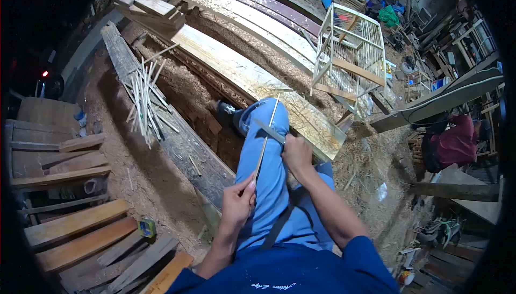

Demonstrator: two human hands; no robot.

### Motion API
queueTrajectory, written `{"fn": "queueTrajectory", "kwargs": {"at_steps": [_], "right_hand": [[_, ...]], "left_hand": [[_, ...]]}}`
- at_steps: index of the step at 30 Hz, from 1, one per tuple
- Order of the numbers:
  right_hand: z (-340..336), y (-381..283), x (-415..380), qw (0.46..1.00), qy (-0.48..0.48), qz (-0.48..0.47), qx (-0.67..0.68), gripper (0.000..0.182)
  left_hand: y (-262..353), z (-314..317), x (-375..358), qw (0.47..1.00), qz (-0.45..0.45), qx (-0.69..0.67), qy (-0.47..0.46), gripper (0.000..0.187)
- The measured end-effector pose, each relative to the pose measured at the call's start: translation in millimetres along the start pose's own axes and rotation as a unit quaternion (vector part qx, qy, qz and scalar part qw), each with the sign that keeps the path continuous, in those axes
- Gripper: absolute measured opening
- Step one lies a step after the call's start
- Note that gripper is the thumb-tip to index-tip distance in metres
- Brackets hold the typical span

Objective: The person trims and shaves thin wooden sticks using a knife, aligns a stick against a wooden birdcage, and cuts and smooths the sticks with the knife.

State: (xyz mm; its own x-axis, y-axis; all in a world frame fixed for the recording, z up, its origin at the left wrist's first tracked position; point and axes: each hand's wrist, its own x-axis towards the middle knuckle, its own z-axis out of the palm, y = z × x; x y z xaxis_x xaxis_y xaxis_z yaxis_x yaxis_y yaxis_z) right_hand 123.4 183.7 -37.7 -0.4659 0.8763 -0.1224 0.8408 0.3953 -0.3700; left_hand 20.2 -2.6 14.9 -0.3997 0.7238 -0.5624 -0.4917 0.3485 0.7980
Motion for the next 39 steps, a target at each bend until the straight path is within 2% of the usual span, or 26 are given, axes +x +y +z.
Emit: {"fn": "queueTrajectory", "kwargs": {"at_steps": [5,8,12,23,25,29,34,39], "right_hand": [[3.4,-6.6,-7.2,1.000,0.001,-0.012,0.019,0.010],[-6.0,-14.2,-25.6,0.997,-0.045,-0.067,0.008,0.016],[-1.2,-10.4,-24.4,0.995,-0.022,-0.093,0.009,0.013],[10.5,-7.9,-11.6,0.998,-0.037,-0.052,-0.017,0.009],[11.9,-5.2,-5.5,1.000,-0.004,-0.009,-0.025,0.009],[13.3,-5.8,-8.5,1.000,-0.014,-0.003,-0.018,0.008],[13.0,-5.6,-6.8,0.997,0.023,0.068,0.018,0.010],[12.4,0.2,10.5,0.997,0.041,0.055,0.016,0.011]], "left_hand": [[16.9,2.9,7.8,1.000,-0.018,0.014,0.018,0.034],[35.1,10.5,18.9,0.999,-0.011,0.045,-0.003,0.036],[26.9,13.3,34.5,0.999,-0.021,0.041,0.008,0.035],[11.0,1.0,13.6,1.000,-0.022,0.000,0.011,0.031],[8.6,-0.5,4.4,1.000,-0.019,0.014,0.012,0.031],[2.1,-9.8,-12.9,0.999,-0.042,-0.011,0.017,0.031],[1.7,-16.5,-22.7,0.999,-0.033,0.015,0.007,0.031],[1.2,-35.7,-62.1,0.998,-0.055,0.024,0.024,0.030]]}}
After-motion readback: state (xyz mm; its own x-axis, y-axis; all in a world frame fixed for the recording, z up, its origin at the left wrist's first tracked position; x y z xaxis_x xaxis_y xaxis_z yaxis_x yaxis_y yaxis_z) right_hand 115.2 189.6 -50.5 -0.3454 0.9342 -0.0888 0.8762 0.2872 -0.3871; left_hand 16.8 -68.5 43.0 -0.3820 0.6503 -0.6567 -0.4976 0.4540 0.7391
